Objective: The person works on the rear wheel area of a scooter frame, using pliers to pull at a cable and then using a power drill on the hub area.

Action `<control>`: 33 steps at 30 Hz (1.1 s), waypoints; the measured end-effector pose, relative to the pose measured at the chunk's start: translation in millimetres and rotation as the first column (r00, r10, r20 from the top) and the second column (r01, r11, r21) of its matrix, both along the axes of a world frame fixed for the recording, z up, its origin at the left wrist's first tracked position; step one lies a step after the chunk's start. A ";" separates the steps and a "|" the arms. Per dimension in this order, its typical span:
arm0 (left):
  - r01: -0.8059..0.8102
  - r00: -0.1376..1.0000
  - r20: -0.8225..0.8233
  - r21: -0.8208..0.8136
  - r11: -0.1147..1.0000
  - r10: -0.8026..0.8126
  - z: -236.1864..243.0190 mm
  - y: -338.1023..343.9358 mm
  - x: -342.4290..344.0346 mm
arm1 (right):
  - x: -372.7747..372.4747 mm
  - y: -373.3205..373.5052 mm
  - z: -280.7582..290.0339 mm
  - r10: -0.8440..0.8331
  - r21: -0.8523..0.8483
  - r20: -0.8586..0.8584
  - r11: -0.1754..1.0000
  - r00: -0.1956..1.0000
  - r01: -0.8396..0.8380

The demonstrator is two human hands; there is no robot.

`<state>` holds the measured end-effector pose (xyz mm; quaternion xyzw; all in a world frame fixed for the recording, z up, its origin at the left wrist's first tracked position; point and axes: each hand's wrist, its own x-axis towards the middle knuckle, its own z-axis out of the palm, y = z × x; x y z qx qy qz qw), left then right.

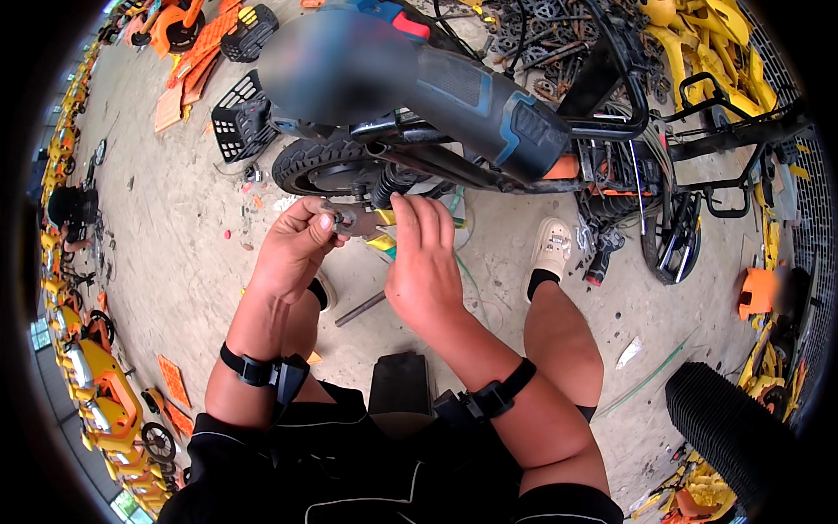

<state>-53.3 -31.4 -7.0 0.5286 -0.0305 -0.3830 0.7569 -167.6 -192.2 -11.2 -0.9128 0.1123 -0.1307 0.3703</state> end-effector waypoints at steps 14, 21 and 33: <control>0.036 0.996 -0.079 0.078 0.996 -0.030 9.8 -2.6 -3.1 | -1.9 -7.7 1.7 0.016 -0.082 0.027 0.997 1.000 -0.013; 0.066 0.998 0.013 0.105 0.992 -0.067 7.0 -1.5 -1.3 | -1.0 -10.4 0.3 0.035 -0.073 0.023 0.997 0.999 -0.033; 0.062 0.997 -0.044 0.055 0.997 -0.060 11.4 0.3 6.5 | 5.1 -12.3 -0.1 0.074 0.012 0.022 0.997 0.997 -0.074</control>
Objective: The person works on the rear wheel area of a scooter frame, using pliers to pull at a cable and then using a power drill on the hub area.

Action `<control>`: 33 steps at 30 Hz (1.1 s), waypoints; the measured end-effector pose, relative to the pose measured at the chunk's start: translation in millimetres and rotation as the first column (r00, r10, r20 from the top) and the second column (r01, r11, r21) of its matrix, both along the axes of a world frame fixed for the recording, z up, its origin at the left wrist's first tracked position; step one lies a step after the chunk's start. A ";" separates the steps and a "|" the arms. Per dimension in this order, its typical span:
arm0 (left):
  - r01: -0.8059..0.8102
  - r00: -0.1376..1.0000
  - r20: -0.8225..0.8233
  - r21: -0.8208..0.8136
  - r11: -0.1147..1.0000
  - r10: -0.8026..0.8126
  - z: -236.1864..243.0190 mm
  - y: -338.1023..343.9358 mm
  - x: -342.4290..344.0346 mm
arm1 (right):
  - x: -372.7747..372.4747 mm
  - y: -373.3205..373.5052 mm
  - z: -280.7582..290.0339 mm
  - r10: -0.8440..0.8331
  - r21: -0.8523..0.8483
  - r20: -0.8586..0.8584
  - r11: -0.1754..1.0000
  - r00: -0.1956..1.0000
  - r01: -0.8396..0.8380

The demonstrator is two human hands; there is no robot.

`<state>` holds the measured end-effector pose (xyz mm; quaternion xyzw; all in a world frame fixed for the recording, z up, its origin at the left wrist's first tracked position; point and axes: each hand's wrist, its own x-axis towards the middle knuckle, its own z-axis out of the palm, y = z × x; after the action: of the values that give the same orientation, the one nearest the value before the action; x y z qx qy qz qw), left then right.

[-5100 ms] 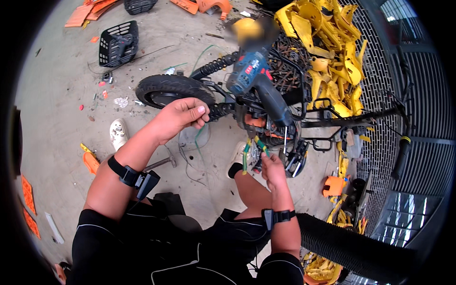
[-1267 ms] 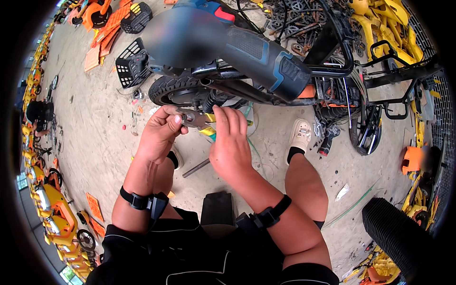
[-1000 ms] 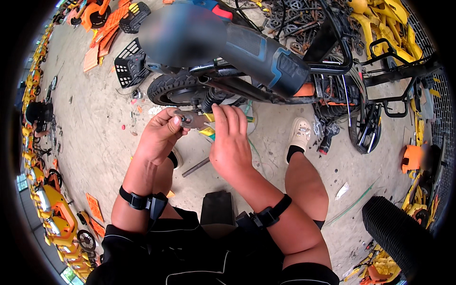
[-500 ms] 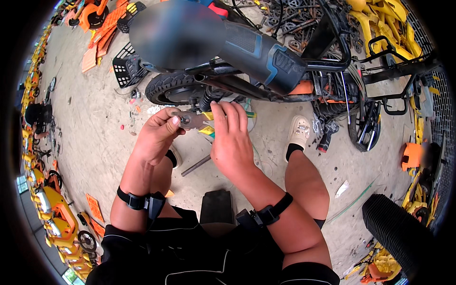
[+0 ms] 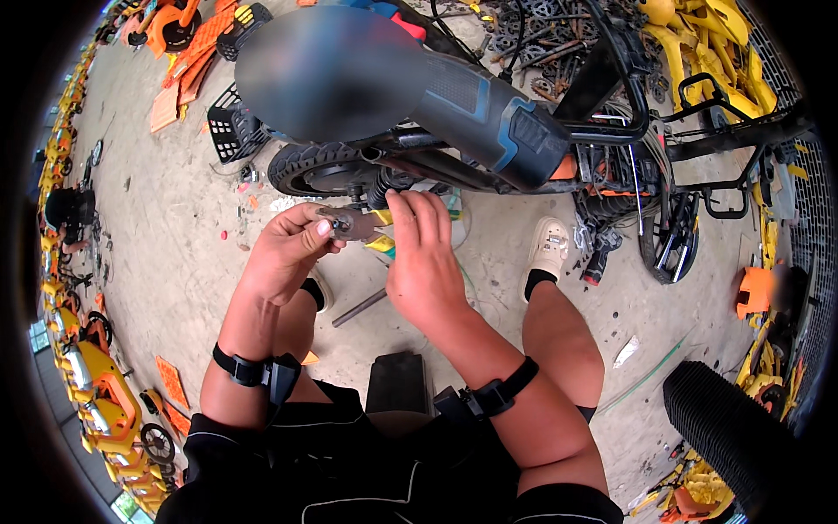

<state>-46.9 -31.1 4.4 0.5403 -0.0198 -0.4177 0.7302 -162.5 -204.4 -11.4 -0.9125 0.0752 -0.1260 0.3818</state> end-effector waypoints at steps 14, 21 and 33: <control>0.052 0.993 -0.102 0.006 0.999 -0.052 -0.5 3.7 7.5 | 1.4 -2.2 -0.5 0.002 -0.013 -0.035 1.000 0.999 -0.002; 0.035 0.976 -0.210 -0.074 0.997 -0.050 13.7 -5.3 5.3 | 1.5 -2.0 -2.9 -0.004 -0.027 -0.016 1.000 1.000 0.003; -0.005 0.973 -0.231 -0.090 0.996 -0.016 3.3 -2.7 3.3 | 2.3 -0.5 -2.3 -0.012 -0.009 -0.013 1.000 1.000 0.012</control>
<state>-43.6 -33.8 7.6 0.4543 0.0453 -0.4786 0.7500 -160.2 -205.0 -13.7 -0.9146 0.0825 -0.1226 0.3764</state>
